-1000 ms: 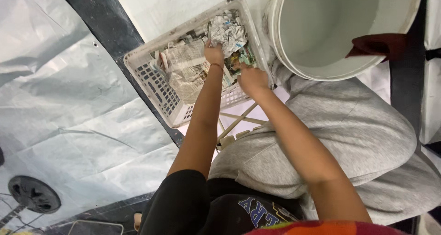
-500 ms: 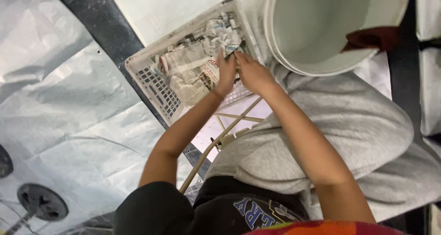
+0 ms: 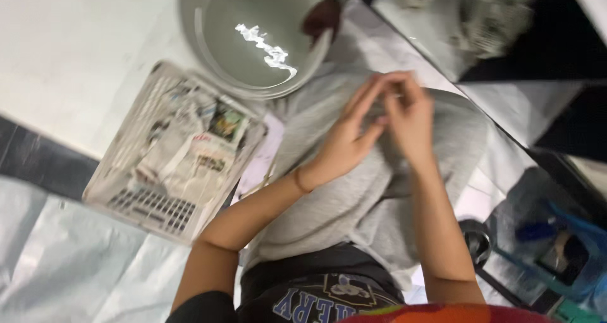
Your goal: The person sits on the floor and folds newspaper sheets by hand, placing them into a white plastic basket. The person repeatedly picks up sheets, folds them, and arranges them in the basket.
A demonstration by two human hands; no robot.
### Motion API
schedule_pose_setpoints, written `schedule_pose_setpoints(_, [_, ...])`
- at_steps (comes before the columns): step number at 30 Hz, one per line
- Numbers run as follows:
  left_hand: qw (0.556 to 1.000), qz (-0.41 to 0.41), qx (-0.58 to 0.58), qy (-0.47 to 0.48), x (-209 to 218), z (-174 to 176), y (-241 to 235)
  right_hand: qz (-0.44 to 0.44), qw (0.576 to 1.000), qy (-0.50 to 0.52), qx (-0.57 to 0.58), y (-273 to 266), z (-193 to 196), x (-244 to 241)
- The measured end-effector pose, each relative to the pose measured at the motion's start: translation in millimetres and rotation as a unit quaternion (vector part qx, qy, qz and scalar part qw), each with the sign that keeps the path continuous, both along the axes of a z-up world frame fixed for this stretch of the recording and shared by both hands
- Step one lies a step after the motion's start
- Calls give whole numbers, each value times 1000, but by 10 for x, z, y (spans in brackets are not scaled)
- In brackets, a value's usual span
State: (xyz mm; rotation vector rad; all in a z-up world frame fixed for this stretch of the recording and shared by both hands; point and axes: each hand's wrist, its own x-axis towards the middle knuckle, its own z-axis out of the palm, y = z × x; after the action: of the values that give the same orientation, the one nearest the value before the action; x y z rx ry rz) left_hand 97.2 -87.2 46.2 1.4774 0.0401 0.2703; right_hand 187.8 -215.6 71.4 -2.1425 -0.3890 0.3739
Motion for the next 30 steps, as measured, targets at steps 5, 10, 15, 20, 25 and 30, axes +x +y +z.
schedule_pose_setpoints(5, [994, 3, 99, -52, 1188, -517, -1062, -282, 924, 46, 253, -1025, -679, 878])
schedule_pose_setpoints(10, [999, -37, 22, -1, 2460, -1486, -1800, -334, 871, 124, 338, -1744, -1515, 1585])
schedule_pose_setpoints(15, [994, -43, -62, 78, 2807, -1881, -1977, -425, 827, 124, 346, -1663, -1688, 1734])
schedule_pose_setpoints(20, [993, 22, 1, 119, 2791, -1683, -1952, -472, 779, 156, 382, -1532, -1620, 1776])
schedule_pose_setpoints(25, [990, 32, -32, 130, 2751, -1680, -1844, -485, 785, 181, 341, -1426, -1472, 1802])
schedule_pose_setpoints(30, [992, 87, -14, 86, 2932, -2022, -1805, -437, 836, 110, 314, -1482, -1494, 1827])
